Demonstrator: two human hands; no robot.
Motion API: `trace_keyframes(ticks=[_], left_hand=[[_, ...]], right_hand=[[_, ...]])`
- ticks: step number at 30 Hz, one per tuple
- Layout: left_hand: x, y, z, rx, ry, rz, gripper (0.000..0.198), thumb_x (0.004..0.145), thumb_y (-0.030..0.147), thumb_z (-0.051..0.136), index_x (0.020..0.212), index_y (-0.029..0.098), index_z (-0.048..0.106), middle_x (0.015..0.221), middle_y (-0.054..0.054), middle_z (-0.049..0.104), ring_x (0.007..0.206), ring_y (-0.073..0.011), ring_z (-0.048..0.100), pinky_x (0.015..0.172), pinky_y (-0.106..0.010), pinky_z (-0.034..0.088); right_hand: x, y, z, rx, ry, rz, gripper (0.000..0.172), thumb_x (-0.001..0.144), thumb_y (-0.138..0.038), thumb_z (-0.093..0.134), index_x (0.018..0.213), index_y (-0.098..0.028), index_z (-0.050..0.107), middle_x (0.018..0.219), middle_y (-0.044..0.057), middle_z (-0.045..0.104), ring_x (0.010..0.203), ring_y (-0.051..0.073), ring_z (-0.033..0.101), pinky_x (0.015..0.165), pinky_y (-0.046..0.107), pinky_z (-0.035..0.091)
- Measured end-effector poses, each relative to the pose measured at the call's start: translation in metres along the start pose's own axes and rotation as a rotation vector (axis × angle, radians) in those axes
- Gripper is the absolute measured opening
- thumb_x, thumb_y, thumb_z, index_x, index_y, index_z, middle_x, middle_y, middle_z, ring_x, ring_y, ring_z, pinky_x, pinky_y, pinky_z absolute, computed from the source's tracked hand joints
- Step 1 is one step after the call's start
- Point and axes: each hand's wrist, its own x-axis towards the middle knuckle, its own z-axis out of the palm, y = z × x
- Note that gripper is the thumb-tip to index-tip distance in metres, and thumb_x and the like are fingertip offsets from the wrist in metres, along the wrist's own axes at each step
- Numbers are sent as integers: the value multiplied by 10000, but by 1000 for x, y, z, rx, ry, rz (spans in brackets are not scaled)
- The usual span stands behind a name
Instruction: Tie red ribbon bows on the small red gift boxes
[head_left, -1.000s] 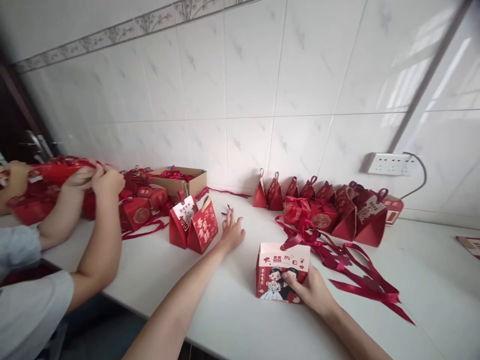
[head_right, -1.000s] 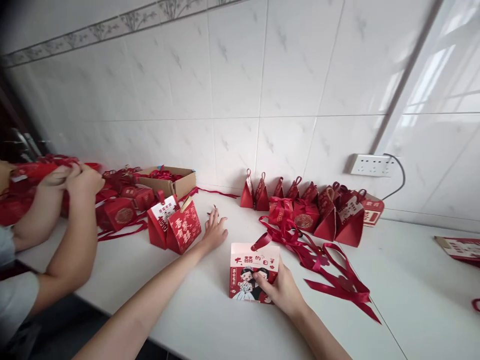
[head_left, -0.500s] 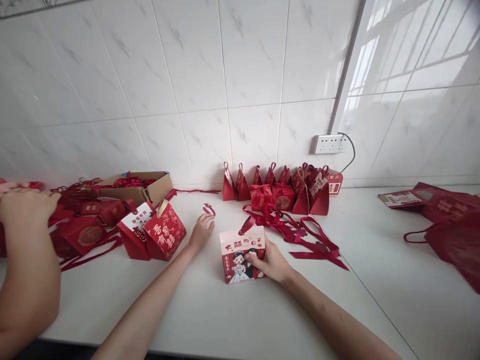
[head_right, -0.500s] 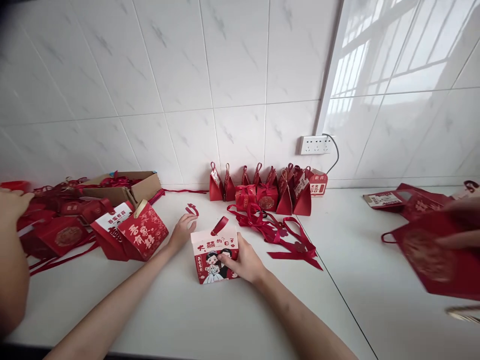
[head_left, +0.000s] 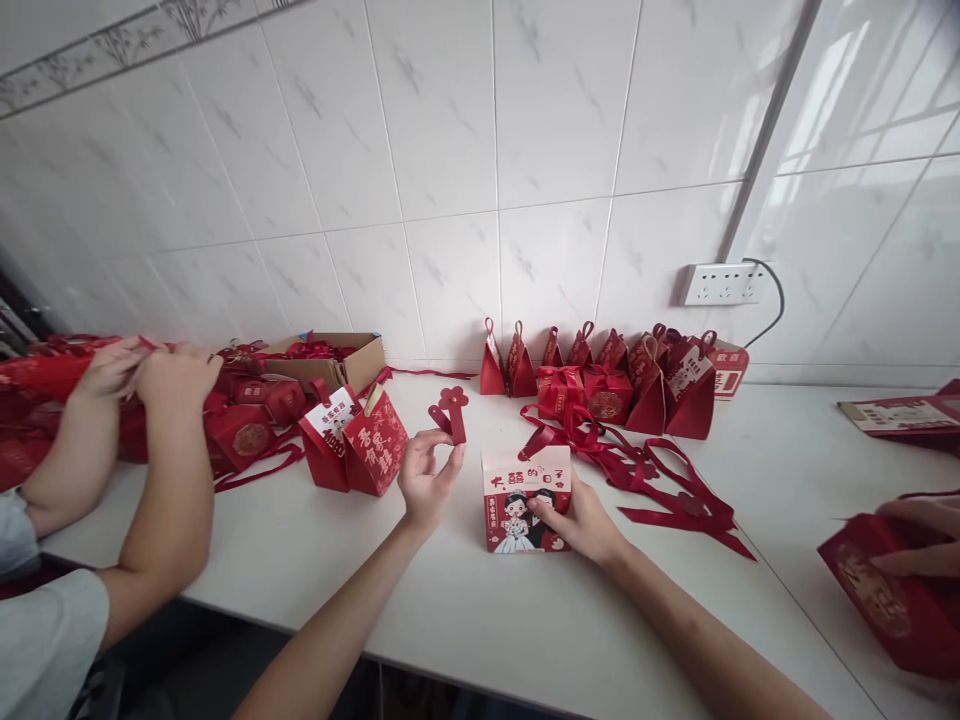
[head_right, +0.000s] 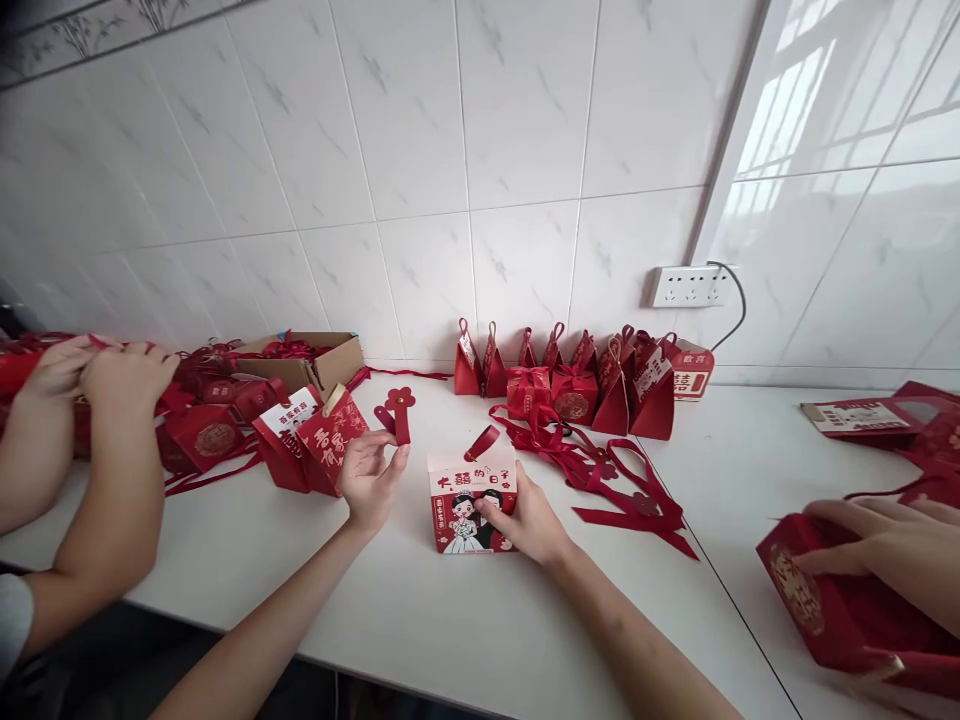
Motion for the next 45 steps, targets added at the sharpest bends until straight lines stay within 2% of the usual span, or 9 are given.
trace_keyframes(ticks=[8, 16, 24, 27, 31, 34, 37, 40, 45], left_hand=[[9, -3, 2, -61, 77, 23, 248, 789, 355, 681, 900, 180, 543, 804, -20, 593, 761, -120, 615, 681, -256, 542], [66, 17, 19, -87, 124, 88, 266, 787, 405, 672, 831, 166, 565, 796, -9, 558, 789, -112, 585, 735, -249, 523], [50, 13, 11, 0, -106, 115, 49, 827, 221, 612, 806, 186, 638, 820, -16, 564, 787, -113, 562, 617, -204, 463], [43, -3, 1, 73, -210, -121, 123, 808, 288, 599, 841, 190, 667, 895, -40, 597, 857, -146, 573, 646, -226, 467], [46, -24, 6, 19, -575, -567, 215, 695, 330, 662, 821, 161, 702, 901, -80, 676, 885, -213, 623, 811, -327, 496], [49, -37, 20, 0, -712, -690, 229, 620, 304, 716, 790, 151, 724, 931, -109, 710, 919, -271, 652, 870, -388, 492], [52, -47, 34, 29, -621, -743, 319, 614, 289, 729, 909, 171, 704, 1262, -135, 592, 1300, -332, 428, 1083, -438, 320], [51, -50, 43, 21, -463, -747, 356, 667, 321, 681, 989, 170, 655, 1416, -144, 442, 1426, -315, 198, 1159, -442, 147], [30, -35, 52, -197, -369, -716, 422, 782, 520, 464, 939, 155, 606, 1228, -156, 593, 1226, -271, 508, 999, -403, 415]], right_hand=[[2, 2, 2, 16, 2, -2, 377, 810, -427, 575, 1082, -192, 463, 991, 64, 695, 876, 230, 673, 768, 332, 543], [4, 2, 0, 26, 8, -40, 386, 800, -371, 599, 1111, -195, 454, 1047, 69, 674, 928, 224, 655, 813, 331, 528], [4, 2, 1, 43, 17, -45, 359, 792, -371, 595, 1079, -189, 480, 1004, 67, 680, 877, 220, 655, 767, 334, 537], [5, 3, 2, 46, 25, -52, 354, 790, -366, 596, 1079, -194, 482, 989, 64, 684, 862, 222, 660, 754, 336, 542], [7, 5, 2, 44, 30, -45, 365, 789, -374, 608, 1081, -200, 474, 1018, 67, 675, 896, 224, 655, 795, 343, 536], [7, 7, 2, 56, 31, -50, 373, 800, -385, 599, 1099, -207, 465, 1036, 63, 666, 916, 220, 650, 808, 341, 530], [7, 5, 2, 57, 29, -53, 368, 806, -382, 589, 1106, -212, 460, 1038, 57, 667, 918, 216, 649, 813, 339, 525], [6, 1, 0, 56, 16, -44, 357, 802, -364, 589, 1094, -205, 460, 1049, 60, 667, 931, 215, 646, 823, 341, 521], [5, 0, -1, 58, 8, -30, 360, 798, -356, 597, 1094, -199, 464, 1047, 64, 668, 927, 219, 649, 814, 349, 523]])
